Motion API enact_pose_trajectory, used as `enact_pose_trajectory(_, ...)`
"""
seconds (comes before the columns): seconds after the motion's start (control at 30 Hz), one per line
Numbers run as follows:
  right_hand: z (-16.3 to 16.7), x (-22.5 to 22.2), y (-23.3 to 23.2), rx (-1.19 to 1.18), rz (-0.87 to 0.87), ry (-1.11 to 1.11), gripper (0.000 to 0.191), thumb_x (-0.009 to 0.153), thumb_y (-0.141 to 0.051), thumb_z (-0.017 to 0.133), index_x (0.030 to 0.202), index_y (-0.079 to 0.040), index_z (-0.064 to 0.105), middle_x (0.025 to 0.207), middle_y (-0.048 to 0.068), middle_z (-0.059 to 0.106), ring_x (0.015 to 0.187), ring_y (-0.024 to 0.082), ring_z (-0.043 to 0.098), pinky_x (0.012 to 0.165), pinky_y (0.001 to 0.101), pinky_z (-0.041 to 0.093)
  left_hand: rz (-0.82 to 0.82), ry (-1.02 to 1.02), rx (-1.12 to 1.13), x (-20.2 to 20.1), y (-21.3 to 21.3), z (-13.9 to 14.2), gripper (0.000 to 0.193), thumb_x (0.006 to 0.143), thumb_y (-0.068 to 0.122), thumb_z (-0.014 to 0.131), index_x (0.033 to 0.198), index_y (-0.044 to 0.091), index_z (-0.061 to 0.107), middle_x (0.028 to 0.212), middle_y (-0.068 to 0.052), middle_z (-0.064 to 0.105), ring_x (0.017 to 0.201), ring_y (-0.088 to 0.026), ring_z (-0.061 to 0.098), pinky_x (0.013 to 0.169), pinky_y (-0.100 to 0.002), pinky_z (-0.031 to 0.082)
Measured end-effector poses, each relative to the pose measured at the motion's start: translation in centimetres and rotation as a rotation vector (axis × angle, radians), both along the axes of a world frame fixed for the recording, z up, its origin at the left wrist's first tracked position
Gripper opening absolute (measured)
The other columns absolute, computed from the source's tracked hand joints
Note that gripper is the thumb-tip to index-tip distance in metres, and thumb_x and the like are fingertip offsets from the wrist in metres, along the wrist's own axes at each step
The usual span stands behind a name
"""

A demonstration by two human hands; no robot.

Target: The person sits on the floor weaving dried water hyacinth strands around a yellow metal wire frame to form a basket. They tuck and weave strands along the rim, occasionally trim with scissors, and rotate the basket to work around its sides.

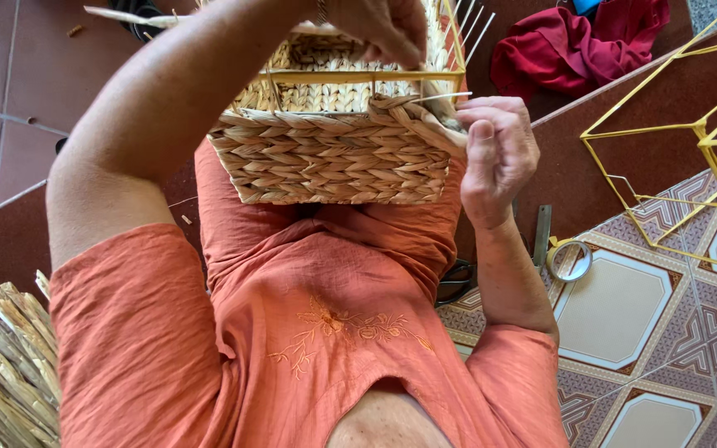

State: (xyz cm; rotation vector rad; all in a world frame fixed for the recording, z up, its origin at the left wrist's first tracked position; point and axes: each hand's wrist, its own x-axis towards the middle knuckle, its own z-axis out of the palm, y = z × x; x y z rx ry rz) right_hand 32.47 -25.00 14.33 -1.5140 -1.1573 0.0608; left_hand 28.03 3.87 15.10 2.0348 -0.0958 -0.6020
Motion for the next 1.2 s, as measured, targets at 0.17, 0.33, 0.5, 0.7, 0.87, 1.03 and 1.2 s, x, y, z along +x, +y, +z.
enact_pose_trajectory(0.17, -1.4, 0.4, -0.2, 0.035, -0.024, 0.164, 0.028, 0.109, -0.025, 0.051, 0.111, -0.001, 0.066, 0.105, 0.008, 0.067, 0.079, 0.012, 0.055, 0.069, 0.0244, 0.046, 0.002, -0.061, -0.04, 1.6, -0.8, -1.8, 0.03, 0.107, 0.032, 0.06, 0.101, 0.005, 0.072, 0.077, -0.006, 0.07, 0.065, -0.011, 0.067, 0.058, -0.026, 0.058)
enact_pose_trajectory(0.33, -2.6, 0.5, 0.5, 0.1, 0.023, -0.077, 0.026, 0.109, -0.025, 0.059, 0.116, 0.0, 0.062, 0.101, 0.005, 0.062, 0.082, 0.015, 0.052, 0.071, 0.0279, 0.046, 0.037, 0.042, 0.006, 1.6, -1.3, -1.8, 0.029, 0.104, 0.034, 0.064, 0.098, 0.007, 0.072, 0.077, -0.004, 0.071, 0.065, -0.01, 0.067, 0.059, -0.026, 0.058)
enact_pose_trajectory(0.5, -2.5, 0.6, 0.6, 0.024, -0.047, -0.232, 0.026, 0.109, -0.04, 0.061, 0.118, -0.016, 0.063, 0.106, 0.003, 0.057, 0.093, 0.018, 0.053, 0.079, 0.0322, 0.048, 0.091, 0.047, 0.161, 1.9, -2.6, -1.3, 0.025, 0.101, 0.033, 0.069, 0.098, 0.009, 0.075, 0.078, -0.005, 0.071, 0.063, -0.013, 0.063, 0.055, -0.029, 0.054)
enact_pose_trajectory(0.7, -1.8, 0.7, 1.8, 0.056, -0.102, -0.351, 0.04, 0.106, -0.047, 0.071, 0.124, -0.013, 0.06, 0.097, 0.001, 0.063, 0.085, 0.014, 0.054, 0.069, 0.0305, 0.045, 0.09, -0.057, 0.211, 2.5, -3.2, -1.3, 0.021, 0.097, 0.031, 0.074, 0.095, 0.01, 0.078, 0.08, -0.005, 0.074, 0.065, -0.008, 0.068, 0.058, -0.027, 0.056)
enact_pose_trajectory(0.87, -0.9, 1.2, 1.8, -0.027, -0.102, -0.546, 0.03, 0.105, -0.035, 0.07, 0.123, -0.012, 0.07, 0.082, -0.003, 0.061, 0.075, 0.015, 0.05, 0.063, 0.0327, 0.044, 0.075, -0.089, 0.205, 2.6, -3.0, -1.6, 0.021, 0.099, 0.03, 0.072, 0.095, 0.01, 0.077, 0.081, -0.005, 0.074, 0.064, -0.009, 0.069, 0.058, -0.027, 0.058)
enact_pose_trajectory(1.03, 0.0, 0.7, 1.6, -0.011, -0.058, -0.464, 0.018, 0.111, -0.03, 0.07, 0.106, -0.014, 0.063, 0.089, -0.001, 0.064, 0.08, 0.015, 0.057, 0.068, 0.0321, 0.048, 0.07, -0.041, 0.19, 2.8, -2.7, -1.4, 0.023, 0.103, 0.029, 0.066, 0.1, 0.01, 0.076, 0.08, -0.008, 0.073, 0.063, -0.013, 0.068, 0.056, -0.029, 0.057)
enact_pose_trajectory(1.2, 0.8, 0.1, 1.3, -0.024, -0.033, -0.471, 0.02, 0.109, -0.029, 0.071, 0.108, -0.011, 0.062, 0.097, 0.004, 0.064, 0.093, 0.021, 0.062, 0.073, 0.0342, 0.052, 0.105, -0.034, 0.178, 2.6, -2.7, -1.6, 0.025, 0.103, 0.029, 0.065, 0.099, 0.008, 0.076, 0.079, -0.008, 0.073, 0.063, -0.013, 0.068, 0.055, -0.029, 0.058)
